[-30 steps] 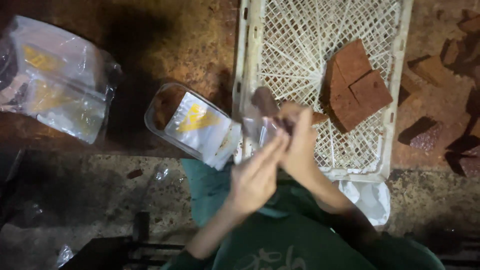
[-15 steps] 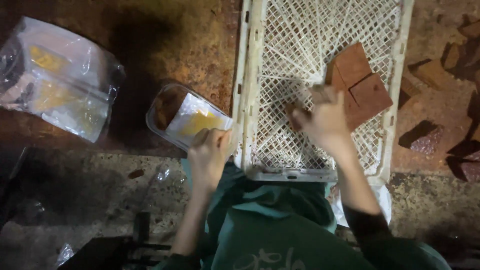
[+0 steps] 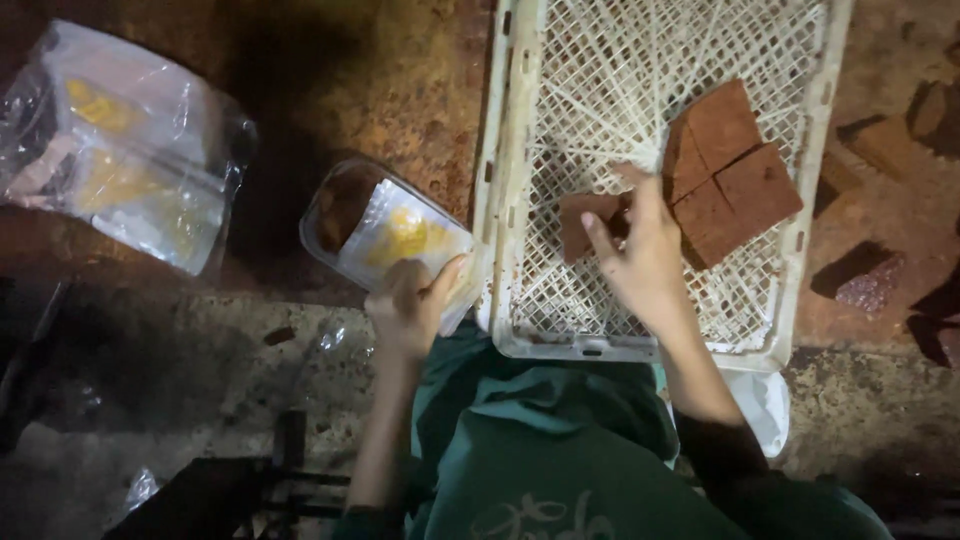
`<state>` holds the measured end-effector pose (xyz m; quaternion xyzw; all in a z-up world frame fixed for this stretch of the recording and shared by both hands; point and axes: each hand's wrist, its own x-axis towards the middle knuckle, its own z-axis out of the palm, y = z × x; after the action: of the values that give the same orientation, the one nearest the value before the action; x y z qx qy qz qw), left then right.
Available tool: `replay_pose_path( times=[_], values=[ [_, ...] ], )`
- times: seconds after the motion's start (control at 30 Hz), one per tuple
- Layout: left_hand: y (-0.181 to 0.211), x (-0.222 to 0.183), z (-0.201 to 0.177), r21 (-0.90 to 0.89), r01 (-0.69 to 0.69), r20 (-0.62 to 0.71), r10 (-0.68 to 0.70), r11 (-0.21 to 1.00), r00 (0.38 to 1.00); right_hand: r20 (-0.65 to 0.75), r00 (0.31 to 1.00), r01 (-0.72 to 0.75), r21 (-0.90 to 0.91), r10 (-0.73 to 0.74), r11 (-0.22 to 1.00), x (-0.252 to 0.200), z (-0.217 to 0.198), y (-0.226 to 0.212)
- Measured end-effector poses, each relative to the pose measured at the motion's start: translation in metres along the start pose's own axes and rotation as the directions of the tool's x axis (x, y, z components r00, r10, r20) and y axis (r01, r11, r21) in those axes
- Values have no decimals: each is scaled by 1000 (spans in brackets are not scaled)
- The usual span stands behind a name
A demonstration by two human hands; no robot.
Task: Packaging triangular pieces of baked goods into a plastic container from a cooling tray
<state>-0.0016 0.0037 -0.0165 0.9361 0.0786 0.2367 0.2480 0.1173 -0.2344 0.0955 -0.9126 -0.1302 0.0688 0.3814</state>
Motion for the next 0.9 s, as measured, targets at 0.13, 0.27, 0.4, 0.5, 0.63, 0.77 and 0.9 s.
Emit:
replay_pose_path(
  times=[0.13,0.27,0.4,0.5,0.63,0.77,0.9],
  values=[
    [15,15,-7,110,368,292,-384,923,876,139,987,-69,-59,77,996,-9,4,-9],
    [22,20,-30,-56,405,298,-372,913,879,32,999,-22,-15,23,1000,-11,-5,6],
    [34,23,-44,-58,306,219,-286,950,933,-112,989,-59,318,99,946,-6,1,2],
    [29,19,-41,-158,117,221,-80,980,972,-145,985,-25,424,95,905,-4,9,5],
    [-9,-14,-3,209,-27,3,27,978,1000,-171,979,-46,340,109,939,-6,10,18],
    [-5,3,-1,203,50,-10,-49,978,999,-113,992,67,65,-60,996,-16,20,14],
    [23,23,-25,-76,309,108,-300,948,948,-186,980,100,175,-67,979,-20,21,7]
  ],
)
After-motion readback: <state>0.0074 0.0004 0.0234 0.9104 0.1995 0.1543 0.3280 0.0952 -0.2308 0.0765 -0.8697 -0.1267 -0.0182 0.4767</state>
